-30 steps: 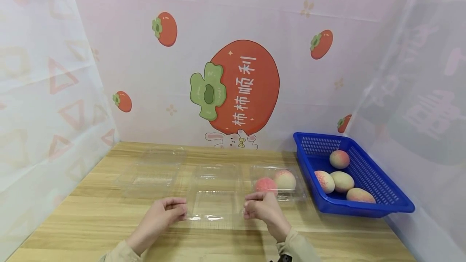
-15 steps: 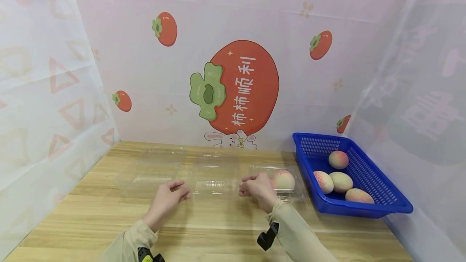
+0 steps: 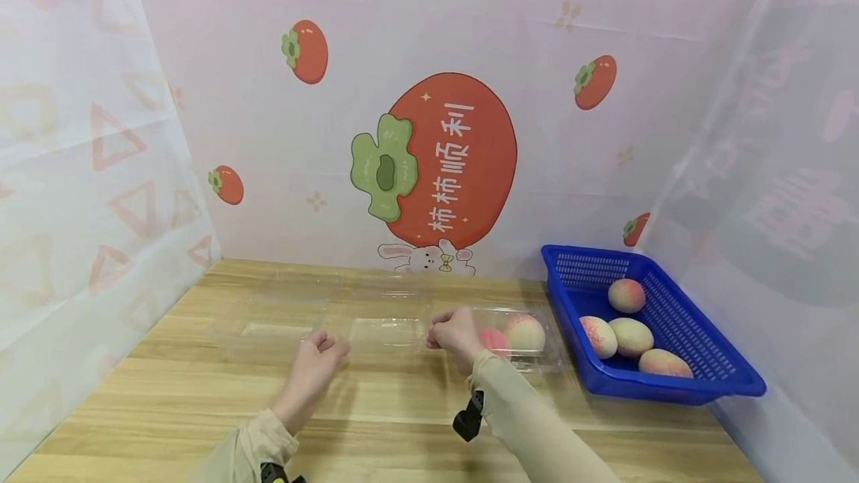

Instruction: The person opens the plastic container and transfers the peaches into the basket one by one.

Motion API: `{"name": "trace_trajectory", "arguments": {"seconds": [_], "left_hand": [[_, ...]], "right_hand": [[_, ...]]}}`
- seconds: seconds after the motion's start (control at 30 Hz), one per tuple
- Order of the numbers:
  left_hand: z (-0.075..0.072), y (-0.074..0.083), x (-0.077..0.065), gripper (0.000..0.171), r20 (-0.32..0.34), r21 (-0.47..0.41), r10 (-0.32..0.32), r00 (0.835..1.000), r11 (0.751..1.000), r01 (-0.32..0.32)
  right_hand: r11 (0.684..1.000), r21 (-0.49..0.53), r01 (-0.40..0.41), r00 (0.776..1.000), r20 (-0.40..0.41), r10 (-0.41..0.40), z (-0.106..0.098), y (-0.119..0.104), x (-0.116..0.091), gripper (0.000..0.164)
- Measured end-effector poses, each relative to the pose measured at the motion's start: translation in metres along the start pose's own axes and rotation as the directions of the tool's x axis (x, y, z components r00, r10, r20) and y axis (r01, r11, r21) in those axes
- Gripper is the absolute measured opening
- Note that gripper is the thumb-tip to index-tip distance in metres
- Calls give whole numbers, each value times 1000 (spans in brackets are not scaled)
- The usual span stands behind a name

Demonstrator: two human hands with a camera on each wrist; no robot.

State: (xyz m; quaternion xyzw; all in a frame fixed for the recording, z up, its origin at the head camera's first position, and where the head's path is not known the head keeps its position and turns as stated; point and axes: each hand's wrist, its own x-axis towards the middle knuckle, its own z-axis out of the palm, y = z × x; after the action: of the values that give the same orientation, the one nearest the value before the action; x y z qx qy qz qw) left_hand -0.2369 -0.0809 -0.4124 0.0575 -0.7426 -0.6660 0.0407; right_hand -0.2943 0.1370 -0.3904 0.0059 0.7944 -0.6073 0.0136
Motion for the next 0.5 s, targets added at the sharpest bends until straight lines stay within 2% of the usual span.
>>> {"name": "trace_trajectory", "arguments": {"seconds": [0.1,0.2,0.37,0.43,0.5], "left_hand": [[-2,1,-9,81,25,-5,-15,1000,1000,16],[-2,2,-22,83,47,-3,-38,998,999,38],[3,9,-45,79,166,-67,-70,984,994,82],[7,11,-51,76,230,-129,-65,971,987,96],[12,12,-54,72,279,-173,-57,959,979,108]], "right_hand": [[999,-40,32,999,1,-32,-1,-1,-6,26],[997,-57,57,998,-12,-58,-5,-3,-18,30],[999,-4,38,997,-66,-38,-25,-4,-43,23],[999,22,31,997,-74,-30,-38,11,-41,25],[995,88,46,996,-76,-40,-56,50,-21,33]]}}
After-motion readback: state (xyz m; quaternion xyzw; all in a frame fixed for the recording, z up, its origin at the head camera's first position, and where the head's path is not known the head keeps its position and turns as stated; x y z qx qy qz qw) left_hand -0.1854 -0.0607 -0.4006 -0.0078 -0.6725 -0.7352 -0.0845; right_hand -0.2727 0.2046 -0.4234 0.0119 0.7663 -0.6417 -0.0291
